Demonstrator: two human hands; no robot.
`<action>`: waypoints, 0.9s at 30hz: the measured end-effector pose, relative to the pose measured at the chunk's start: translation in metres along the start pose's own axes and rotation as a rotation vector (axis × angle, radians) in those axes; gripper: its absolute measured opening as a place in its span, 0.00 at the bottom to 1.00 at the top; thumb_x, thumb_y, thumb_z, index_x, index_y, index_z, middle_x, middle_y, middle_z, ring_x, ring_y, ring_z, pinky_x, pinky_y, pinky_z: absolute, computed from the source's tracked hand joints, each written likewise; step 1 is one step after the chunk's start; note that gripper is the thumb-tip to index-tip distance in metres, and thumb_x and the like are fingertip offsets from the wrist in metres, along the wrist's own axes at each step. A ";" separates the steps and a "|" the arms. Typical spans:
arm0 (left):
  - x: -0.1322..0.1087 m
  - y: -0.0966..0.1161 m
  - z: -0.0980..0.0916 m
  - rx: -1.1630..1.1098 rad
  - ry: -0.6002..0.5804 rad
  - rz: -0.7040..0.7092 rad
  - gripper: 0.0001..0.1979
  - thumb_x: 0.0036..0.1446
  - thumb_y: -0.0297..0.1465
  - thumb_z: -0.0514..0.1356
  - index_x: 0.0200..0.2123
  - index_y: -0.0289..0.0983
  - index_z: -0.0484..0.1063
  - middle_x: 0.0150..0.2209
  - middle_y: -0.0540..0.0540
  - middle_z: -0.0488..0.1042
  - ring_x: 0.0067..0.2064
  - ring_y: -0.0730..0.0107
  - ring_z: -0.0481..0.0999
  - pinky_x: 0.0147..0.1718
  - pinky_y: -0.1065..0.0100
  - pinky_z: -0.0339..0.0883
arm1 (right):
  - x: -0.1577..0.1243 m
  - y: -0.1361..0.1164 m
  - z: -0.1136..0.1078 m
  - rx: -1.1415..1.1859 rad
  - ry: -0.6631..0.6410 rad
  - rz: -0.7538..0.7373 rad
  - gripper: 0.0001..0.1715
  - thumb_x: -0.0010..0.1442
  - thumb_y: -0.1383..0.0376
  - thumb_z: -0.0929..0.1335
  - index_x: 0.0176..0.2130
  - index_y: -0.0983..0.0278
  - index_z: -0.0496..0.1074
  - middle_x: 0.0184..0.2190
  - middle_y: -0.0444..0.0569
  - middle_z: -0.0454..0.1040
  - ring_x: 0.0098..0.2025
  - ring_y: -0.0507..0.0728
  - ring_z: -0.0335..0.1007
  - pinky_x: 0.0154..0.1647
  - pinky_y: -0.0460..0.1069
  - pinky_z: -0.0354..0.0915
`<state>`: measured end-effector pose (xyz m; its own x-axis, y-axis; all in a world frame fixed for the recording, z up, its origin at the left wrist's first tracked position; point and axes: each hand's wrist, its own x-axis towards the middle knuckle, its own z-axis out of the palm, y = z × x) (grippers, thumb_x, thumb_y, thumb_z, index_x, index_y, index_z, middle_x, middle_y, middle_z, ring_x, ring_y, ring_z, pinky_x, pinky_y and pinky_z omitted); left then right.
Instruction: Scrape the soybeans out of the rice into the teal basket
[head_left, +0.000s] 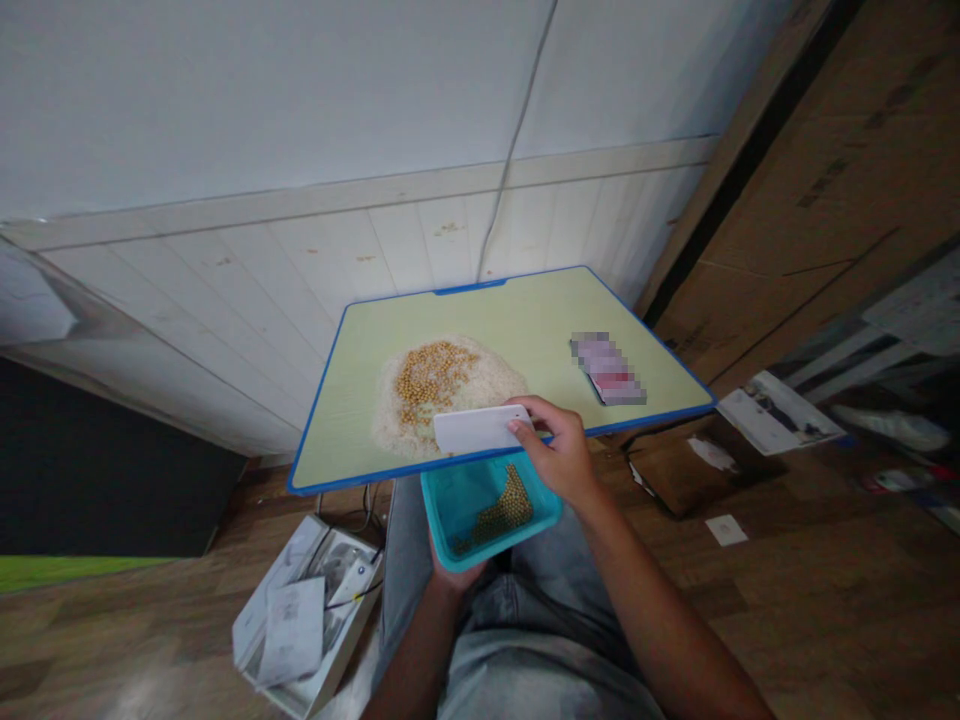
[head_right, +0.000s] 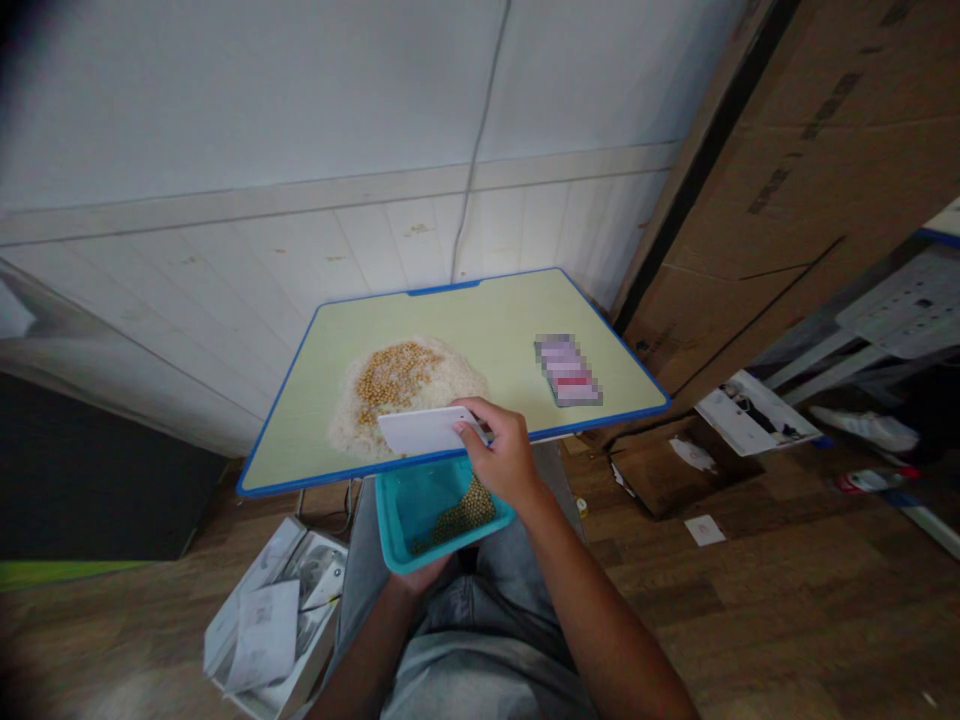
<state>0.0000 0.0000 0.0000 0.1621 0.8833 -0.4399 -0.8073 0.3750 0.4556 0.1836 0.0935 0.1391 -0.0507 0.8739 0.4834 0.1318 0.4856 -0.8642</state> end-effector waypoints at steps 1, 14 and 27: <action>0.004 -0.003 -0.007 -0.027 0.078 -0.014 0.29 0.77 0.52 0.58 0.70 0.42 0.77 0.81 0.42 0.75 0.89 0.34 0.53 0.86 0.31 0.54 | 0.000 0.000 0.000 0.001 -0.001 -0.002 0.10 0.69 0.58 0.74 0.41 0.60 0.87 0.37 0.48 0.89 0.37 0.59 0.86 0.38 0.49 0.77; 0.017 -0.015 -0.035 -0.105 0.172 -0.051 0.28 0.73 0.56 0.59 0.63 0.47 0.83 0.67 0.40 0.88 0.87 0.31 0.59 0.84 0.27 0.58 | -0.007 0.007 -0.017 0.018 0.248 0.092 0.12 0.66 0.57 0.77 0.46 0.59 0.88 0.39 0.49 0.90 0.40 0.61 0.87 0.36 0.49 0.80; 0.013 -0.009 -0.016 -0.063 0.154 -0.036 0.30 0.74 0.55 0.58 0.58 0.39 0.86 0.64 0.36 0.90 0.84 0.23 0.65 0.81 0.26 0.63 | -0.009 0.009 -0.019 -0.113 0.256 0.120 0.13 0.66 0.58 0.74 0.46 0.60 0.88 0.38 0.49 0.90 0.39 0.62 0.88 0.35 0.49 0.79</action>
<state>0.0003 0.0037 -0.0222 0.1062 0.8142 -0.5708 -0.8376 0.3827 0.3900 0.2042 0.0898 0.1295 0.2209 0.8846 0.4107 0.2320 0.3613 -0.9031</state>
